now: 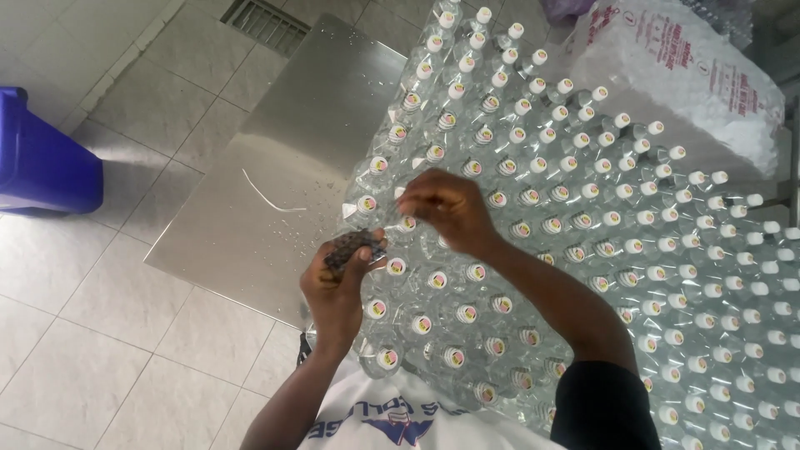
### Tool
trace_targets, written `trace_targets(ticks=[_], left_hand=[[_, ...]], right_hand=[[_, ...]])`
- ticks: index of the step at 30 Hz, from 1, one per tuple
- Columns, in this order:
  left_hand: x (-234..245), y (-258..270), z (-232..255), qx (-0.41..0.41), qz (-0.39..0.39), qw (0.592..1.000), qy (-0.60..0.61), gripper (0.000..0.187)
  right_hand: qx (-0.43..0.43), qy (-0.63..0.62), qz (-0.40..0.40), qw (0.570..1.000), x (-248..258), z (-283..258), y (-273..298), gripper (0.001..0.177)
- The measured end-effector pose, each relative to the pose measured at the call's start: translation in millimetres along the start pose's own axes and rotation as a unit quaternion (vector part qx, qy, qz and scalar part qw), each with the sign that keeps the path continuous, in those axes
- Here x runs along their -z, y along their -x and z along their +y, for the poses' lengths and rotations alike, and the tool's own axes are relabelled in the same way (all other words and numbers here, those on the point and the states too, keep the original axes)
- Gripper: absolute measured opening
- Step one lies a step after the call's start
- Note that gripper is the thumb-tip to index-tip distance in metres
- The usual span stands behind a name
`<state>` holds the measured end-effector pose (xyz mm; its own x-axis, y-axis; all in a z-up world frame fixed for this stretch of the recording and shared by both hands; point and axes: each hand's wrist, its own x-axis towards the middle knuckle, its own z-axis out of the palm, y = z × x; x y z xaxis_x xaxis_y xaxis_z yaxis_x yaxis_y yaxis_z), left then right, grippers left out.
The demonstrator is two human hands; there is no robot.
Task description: Manually applying small circular labels or seals to the caps of water bottles arranged on a table.
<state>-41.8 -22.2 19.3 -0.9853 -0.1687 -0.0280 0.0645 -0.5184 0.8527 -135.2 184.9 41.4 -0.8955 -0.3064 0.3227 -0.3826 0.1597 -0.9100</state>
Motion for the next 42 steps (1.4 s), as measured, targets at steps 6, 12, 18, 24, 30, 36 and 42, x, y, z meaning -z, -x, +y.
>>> trace_targets(ticks=[6, 12, 18, 24, 30, 36, 42], left_hand=[[28.2, -6.6, 24.8, 0.020, 0.070, 0.995, -0.063, 0.039], [49.7, -15.0, 26.0, 0.032, 0.141, 0.988, -0.058, 0.036], [63.2, -18.1, 15.6, 0.007, 0.138, 0.990, -0.018, 0.031], [67.7, -20.2, 13.8, 0.022, 0.148, 0.989, -0.003, 0.036], [68.3, -20.8, 12.7, 0.018, 0.141, 0.990, -0.011, 0.033], [70.6, -22.8, 8.5, 0.028, 0.134, 0.991, -0.011, 0.034], [54.6, -22.1, 23.7, 0.030, 0.059, 0.995, -0.070, 0.035]], right_hand=[[0.008, 0.364, 0.138, 0.921, 133.2, 92.6, -90.7, 0.028], [-0.167, 0.548, 0.100, 0.813, 220.1, 224.5, -116.7, 0.069], [-0.234, 0.508, 0.122, 0.820, 208.9, 240.2, -121.5, 0.064], [-0.237, 0.504, 0.113, 0.823, 199.5, 240.9, -130.1, 0.067], [-0.261, 0.511, 0.082, 0.815, 179.8, 228.4, -144.4, 0.062], [-0.302, 0.526, 0.047, 0.794, 165.5, 232.5, -149.1, 0.052], [-0.279, 0.557, 0.055, 0.780, 160.3, 214.6, -149.2, 0.082]])
